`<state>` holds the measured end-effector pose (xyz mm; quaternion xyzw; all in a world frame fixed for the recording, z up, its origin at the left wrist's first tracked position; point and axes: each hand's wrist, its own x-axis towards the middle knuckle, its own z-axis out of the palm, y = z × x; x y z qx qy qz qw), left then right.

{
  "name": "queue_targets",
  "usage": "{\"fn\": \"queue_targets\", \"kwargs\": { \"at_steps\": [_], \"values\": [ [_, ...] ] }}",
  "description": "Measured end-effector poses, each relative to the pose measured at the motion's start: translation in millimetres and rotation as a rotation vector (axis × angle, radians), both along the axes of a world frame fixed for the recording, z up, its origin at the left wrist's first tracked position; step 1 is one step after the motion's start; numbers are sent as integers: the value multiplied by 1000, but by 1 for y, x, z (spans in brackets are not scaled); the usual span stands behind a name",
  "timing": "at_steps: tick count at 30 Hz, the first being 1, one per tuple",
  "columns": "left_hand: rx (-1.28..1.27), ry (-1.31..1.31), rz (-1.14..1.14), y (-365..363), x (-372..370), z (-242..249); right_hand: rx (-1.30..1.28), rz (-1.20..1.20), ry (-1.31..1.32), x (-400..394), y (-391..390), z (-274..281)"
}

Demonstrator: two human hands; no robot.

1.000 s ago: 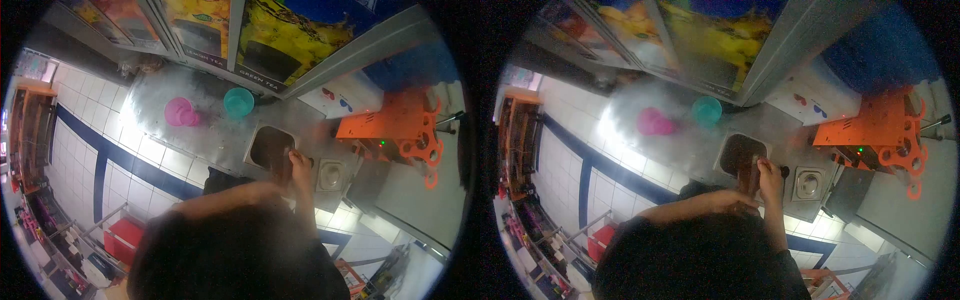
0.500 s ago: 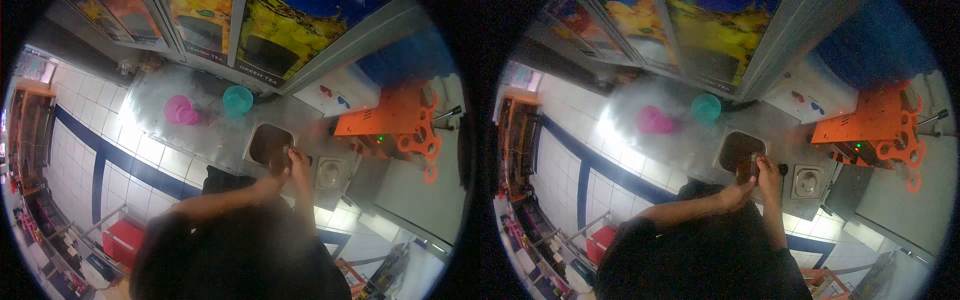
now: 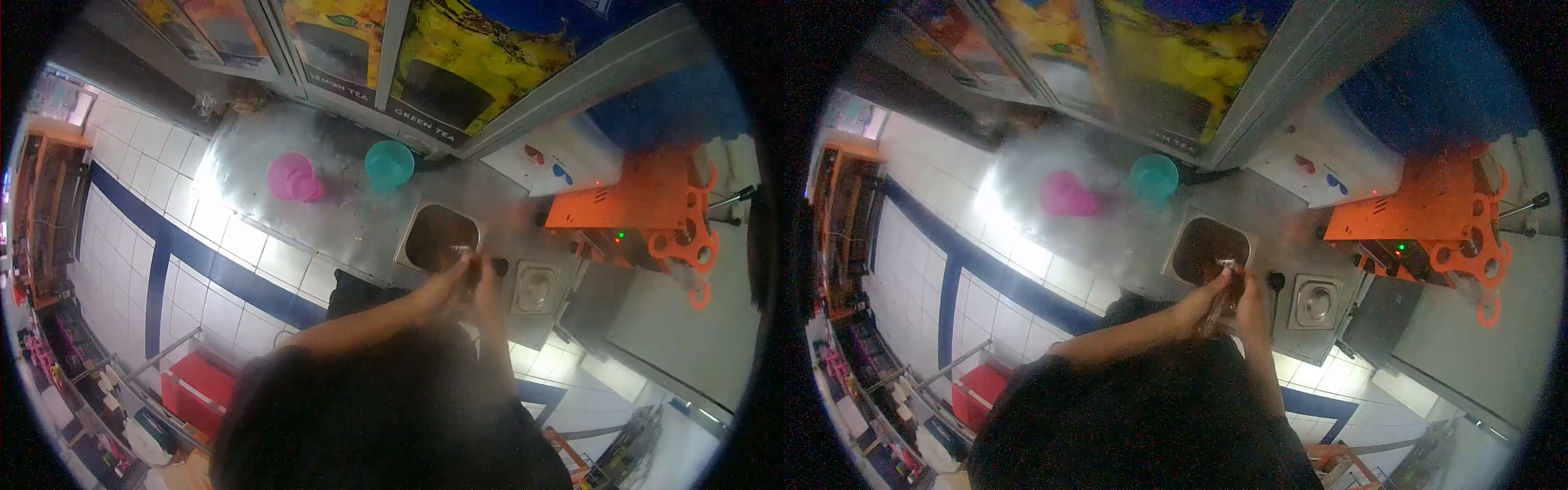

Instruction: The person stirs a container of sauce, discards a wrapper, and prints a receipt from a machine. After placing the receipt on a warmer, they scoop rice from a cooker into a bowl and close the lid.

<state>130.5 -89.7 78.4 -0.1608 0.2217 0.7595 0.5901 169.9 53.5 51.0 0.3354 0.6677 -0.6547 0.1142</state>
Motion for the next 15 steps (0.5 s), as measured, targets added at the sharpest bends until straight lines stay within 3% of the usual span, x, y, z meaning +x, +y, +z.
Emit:
{"fn": "queue_targets", "kwargs": {
  "at_steps": [2, 4, 5, 10, 11, 13, 15],
  "values": [
    [62, -35, 118, 6, -3, -10, -38, 9, 10, 7, 1, -10],
    [31, -61, 106, 10, -2, -16, 410, 312, 60, 10, 3, -13],
    [-2, -89, 98, 10, -1, -19, 408, 312, 57, 16, 5, -20],
    [-87, -86, 74, 8, 7, -29, -218, 84, -14, 42, 17, -59],
    [-66, -106, 53, 6, 8, -31, -219, 78, -13, 47, 19, -56],
    [-105, 1, -14, -5, 4, -27, -429, -213, -14, 39, 4, -1],
    [-148, 113, -91, -8, 3, -13, -514, -167, -28, 38, 9, -1]
  ]
}}
